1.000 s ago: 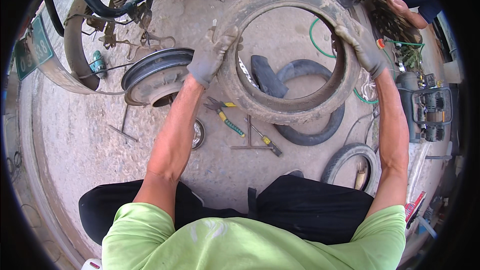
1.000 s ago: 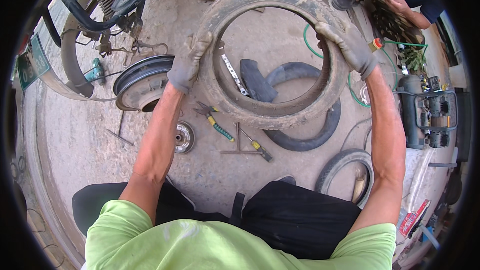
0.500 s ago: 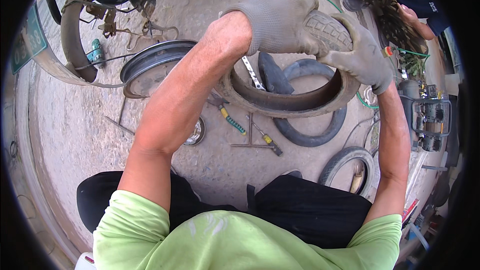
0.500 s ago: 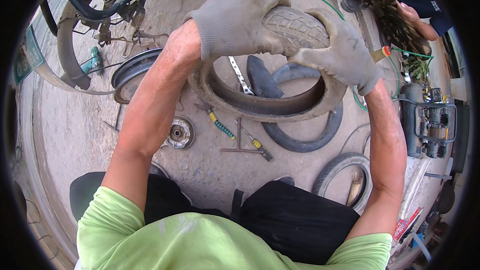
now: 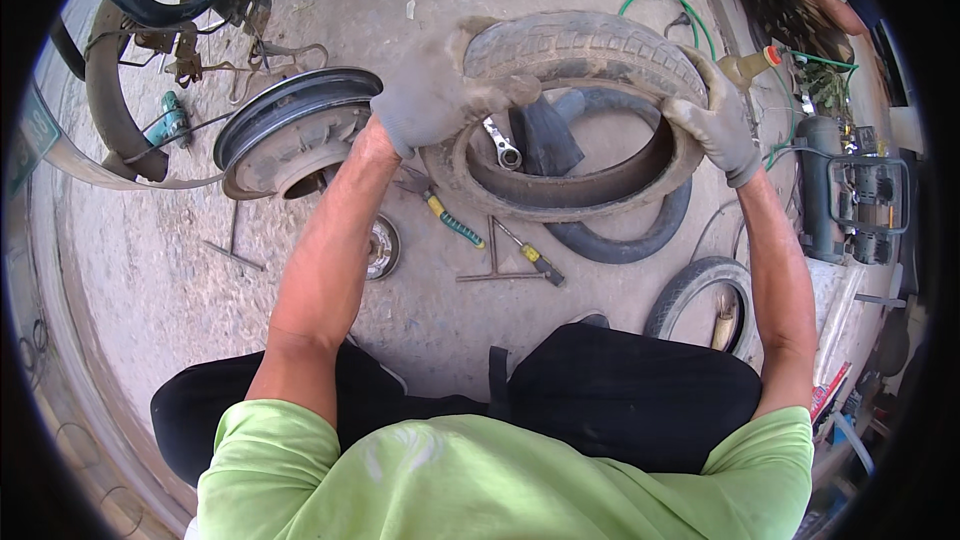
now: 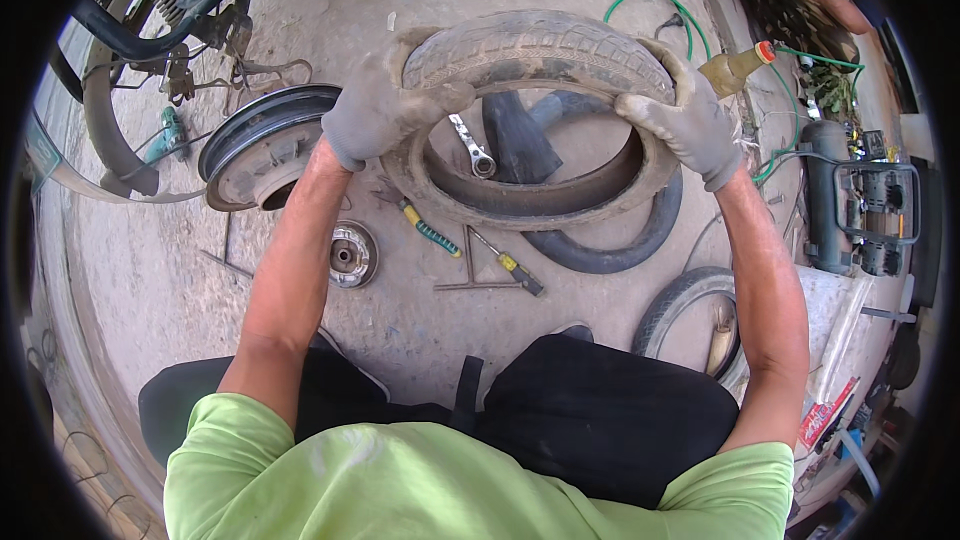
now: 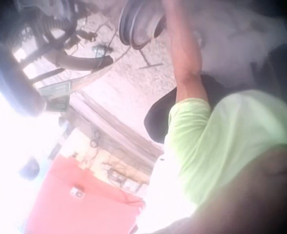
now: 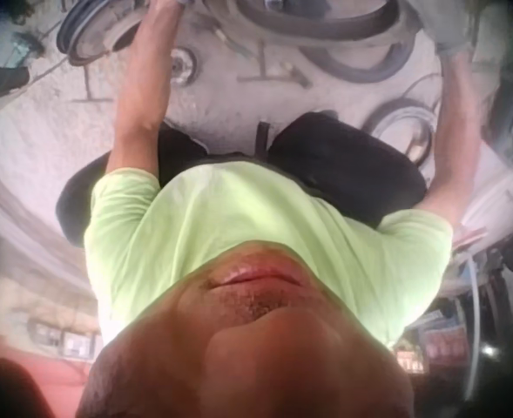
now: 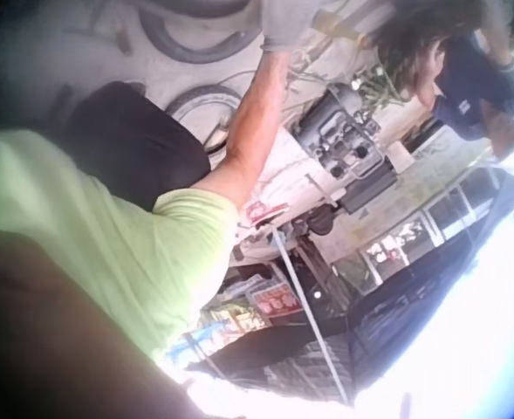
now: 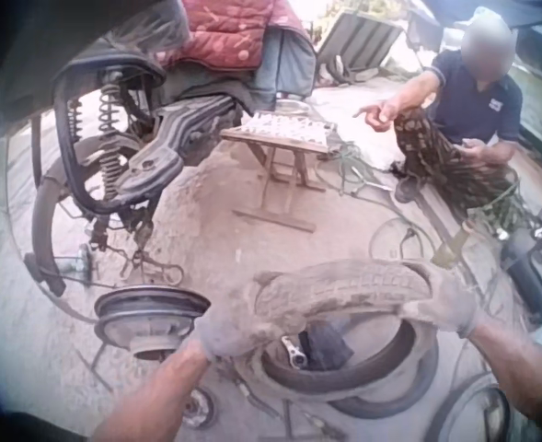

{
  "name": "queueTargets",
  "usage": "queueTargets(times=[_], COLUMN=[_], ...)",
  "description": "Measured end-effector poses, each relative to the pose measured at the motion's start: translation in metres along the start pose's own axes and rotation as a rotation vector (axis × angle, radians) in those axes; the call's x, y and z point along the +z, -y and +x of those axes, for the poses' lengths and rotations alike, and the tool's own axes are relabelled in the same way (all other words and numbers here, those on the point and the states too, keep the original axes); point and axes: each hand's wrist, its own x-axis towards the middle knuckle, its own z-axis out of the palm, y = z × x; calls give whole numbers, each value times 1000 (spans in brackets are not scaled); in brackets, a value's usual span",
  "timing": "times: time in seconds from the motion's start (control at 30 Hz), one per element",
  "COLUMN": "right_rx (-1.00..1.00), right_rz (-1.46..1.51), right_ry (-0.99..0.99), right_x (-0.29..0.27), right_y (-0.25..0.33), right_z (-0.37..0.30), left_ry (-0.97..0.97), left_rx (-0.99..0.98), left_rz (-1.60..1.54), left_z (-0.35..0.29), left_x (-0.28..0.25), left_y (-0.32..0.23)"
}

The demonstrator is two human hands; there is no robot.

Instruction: The person removes a tire from a scooter wheel using a screwdriver and tire levers. They pry the tire bead off the rim, pull out the inner tube, and separate the tire from the rim.

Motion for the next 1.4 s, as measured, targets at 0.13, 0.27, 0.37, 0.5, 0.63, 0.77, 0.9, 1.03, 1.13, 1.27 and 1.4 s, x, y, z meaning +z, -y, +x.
queueTargets(times=[0.13, 0.27, 0.37, 0.5, 0.63, 0.77, 0.9, 1.03, 1.13, 1.27, 1.4], right_rx=[7, 114, 176, 334, 264, 124, 88, 115, 144, 136, 134], right_rz=[485, 865, 808, 641, 826, 771, 913, 1058, 1117, 1087, 1025], right_ry=[-155, -126, -239, -261, -340, -402, -378, -383, -389, -385, -427], right_x=[46, 91, 126, 114, 70, 40, 41, 76, 98, 100, 97], right_y=[-76, -111, -134, -97, -81, -55, -47, -50, -41, -43, -35], right_z=[-49, -76, -85, -83, -65, -56, -72, -94, -106, -107, -107], left_ry=[-64, -45, -51, -80, -66, -93, -222, -258, -249, -227, -202], left_rx=[224, 78, 56, -299, -454, -435, -381, -313, -306, -385, -440], left_rz=[187, 37, -101, -408, -848, -1061, -1115, -1098, -1121, -1189, -1260], left_z=[2, 5, 16, 7, -15, -13, -13, -9, -9, -9, -9], left_x=[-10, -9, 0, 10, 21, 20, 23, 14, 15, 17, 24], left_y=[26, 38, 53, 68, 87, 80, 50, 54, 46, 53, 59])
